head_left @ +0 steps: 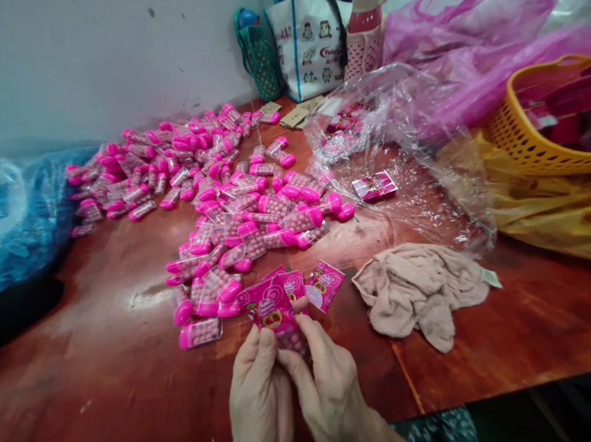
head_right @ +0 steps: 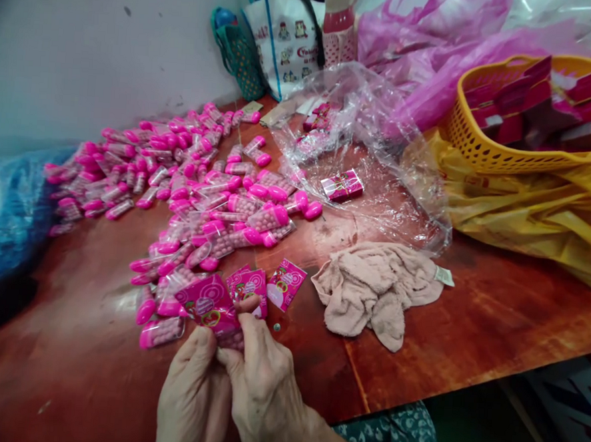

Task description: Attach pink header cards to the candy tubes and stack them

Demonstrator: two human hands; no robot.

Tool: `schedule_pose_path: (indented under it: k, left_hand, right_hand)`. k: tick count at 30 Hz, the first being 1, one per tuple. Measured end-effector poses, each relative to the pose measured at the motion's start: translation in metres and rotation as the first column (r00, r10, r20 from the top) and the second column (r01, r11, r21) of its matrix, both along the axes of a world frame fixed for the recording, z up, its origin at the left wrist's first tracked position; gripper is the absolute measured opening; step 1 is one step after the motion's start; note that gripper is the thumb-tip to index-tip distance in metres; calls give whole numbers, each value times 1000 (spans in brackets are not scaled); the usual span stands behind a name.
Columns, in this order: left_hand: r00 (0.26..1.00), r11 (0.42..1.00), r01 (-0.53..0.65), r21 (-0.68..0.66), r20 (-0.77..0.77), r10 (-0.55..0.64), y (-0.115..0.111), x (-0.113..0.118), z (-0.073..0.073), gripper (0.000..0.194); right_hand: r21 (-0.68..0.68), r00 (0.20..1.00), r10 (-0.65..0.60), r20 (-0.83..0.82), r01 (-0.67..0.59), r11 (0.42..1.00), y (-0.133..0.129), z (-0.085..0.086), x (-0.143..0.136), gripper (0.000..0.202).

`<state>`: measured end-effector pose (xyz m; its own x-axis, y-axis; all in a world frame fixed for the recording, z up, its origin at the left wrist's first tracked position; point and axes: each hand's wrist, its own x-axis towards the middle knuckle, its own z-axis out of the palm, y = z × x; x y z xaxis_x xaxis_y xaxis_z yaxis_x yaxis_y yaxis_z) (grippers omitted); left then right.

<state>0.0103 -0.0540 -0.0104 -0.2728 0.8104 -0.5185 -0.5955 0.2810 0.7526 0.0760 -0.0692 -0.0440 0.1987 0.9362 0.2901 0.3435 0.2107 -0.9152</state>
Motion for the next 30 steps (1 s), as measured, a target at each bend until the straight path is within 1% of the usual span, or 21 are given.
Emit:
schedule_pose_path:
  k: [2, 4, 7, 9, 12, 14, 17, 20, 22, 23, 25, 27, 30]
  left_hand:
    - [1000, 1000, -12, -7, 3, 12, 1, 0, -2, 18]
    - [1000, 999, -23, -22, 8, 24, 3, -2, -5, 18]
    - [998, 998, -33, -45, 42, 35, 6, -5, -10, 15]
    - [998, 998, -9, -61, 62, 13, 8, -6, -11, 13]
    - [995, 995, 86, -46, 49, -83, 10, -5, -9, 14]
    - [992, 992, 123, 0, -14, -123, 9, -5, -9, 14]
    - [979, 991, 122, 49, -171, -112, 7, -9, -11, 11]
    - [940, 991, 122, 59, -327, -97, 3, -15, -18, 15]
    - [919, 990, 128, 61, -383, -95, 2, -17, -20, 14]
    - [919, 989, 132, 60, -382, -100, 1, -17, -21, 12]
    - [942, 989, 135, 57, -318, -110, 1, -14, -19, 12]
    - [967, 988, 144, 47, -219, -131, 2, -9, -15, 16]
    - [978, 984, 179, 10, -115, -177, 5, -6, -11, 20]
  right_hand:
    - [-97, 998, 14, -68, -21, 995, 0, -1, -1, 23]
    - [-221, 987, 48, -154, -82, 972, 2, -2, 0, 17]
    - [-361, 951, 89, -295, -197, 911, 5, -2, 4, 12]
    - [-411, 917, 110, -384, -277, 869, 7, 1, 8, 12]
    - [-422, 839, 132, -528, -394, 816, 10, 4, 13, 23]
    - [-399, 771, 108, -628, -437, 806, 11, 4, 15, 28]
    - [-374, 677, 70, -733, -487, 790, 12, 3, 16, 31]
    - [-369, 637, 73, -768, -533, 762, 11, 1, 16, 33]
    - [-377, 648, 75, -758, -529, 761, 10, 1, 15, 33]
    - [-385, 668, 76, -741, -514, 767, 9, 1, 15, 33]
    - [-404, 734, 85, -673, -462, 789, 7, 4, 14, 31]
    - [-398, 813, 116, -571, -398, 827, 6, 6, 15, 28]
    - [-311, 919, 201, -339, -311, 898, 8, 8, 19, 26]
